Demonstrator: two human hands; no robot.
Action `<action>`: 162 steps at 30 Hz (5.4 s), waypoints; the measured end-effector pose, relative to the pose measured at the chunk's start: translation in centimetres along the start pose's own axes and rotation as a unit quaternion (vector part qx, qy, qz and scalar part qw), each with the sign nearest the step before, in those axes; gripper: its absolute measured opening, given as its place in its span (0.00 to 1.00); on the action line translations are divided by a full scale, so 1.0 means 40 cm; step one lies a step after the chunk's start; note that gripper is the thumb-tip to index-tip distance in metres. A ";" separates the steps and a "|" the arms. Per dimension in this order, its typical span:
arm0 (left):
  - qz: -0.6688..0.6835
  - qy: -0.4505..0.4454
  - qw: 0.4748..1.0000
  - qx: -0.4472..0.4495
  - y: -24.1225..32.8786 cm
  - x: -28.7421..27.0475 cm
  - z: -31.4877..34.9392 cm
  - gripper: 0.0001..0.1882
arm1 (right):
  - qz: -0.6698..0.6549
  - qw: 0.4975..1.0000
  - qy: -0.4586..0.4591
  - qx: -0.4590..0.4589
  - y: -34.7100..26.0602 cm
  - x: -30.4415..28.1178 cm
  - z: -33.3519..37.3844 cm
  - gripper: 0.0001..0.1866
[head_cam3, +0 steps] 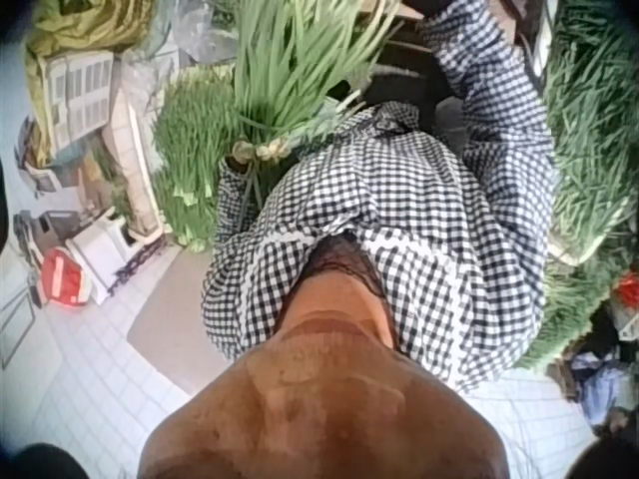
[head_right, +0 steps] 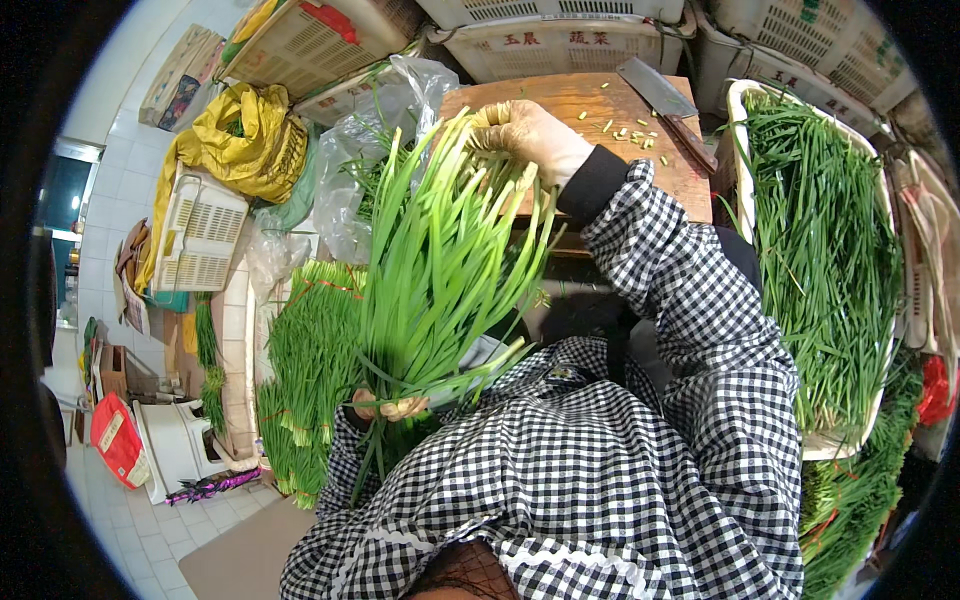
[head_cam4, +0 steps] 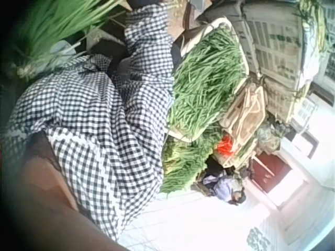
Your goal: The person trims the ends of green onions using a knife on a wooden cutting board, then bundles them with rubber bands and places them into a white basket. The person repeats this process for multiple bunches of green onions.
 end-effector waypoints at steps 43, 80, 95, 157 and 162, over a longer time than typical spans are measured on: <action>0.068 -0.015 0.997 -0.018 -0.025 0.066 -0.041 0.44 | 0.209 0.961 -0.027 -0.179 0.023 -0.044 0.055 0.16; -0.920 0.297 0.103 0.233 -0.097 0.504 0.013 0.38 | 0.030 0.996 0.022 0.080 0.162 -0.049 0.032 0.10; -0.893 0.370 0.064 0.247 -0.090 0.580 0.017 0.45 | 0.520 0.816 0.055 -0.246 0.183 0.086 0.066 0.14; -0.802 0.425 -0.346 0.238 -0.046 0.345 0.082 0.41 | 0.320 0.926 0.183 0.078 0.295 0.102 -0.023 0.17; -0.798 0.435 -0.348 0.230 -0.056 0.347 0.075 0.41 | 0.339 0.914 0.213 0.072 0.286 0.126 -0.010 0.16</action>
Point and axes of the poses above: each hand's wrist, its own z-axis away from the middle knuckle, its own x-axis out of the palm, y = z × x, the point moved 2 cm from there along -z, towards the middle knuckle, and after that the axes turned 6 degrees about z, right-handed, at the moved point
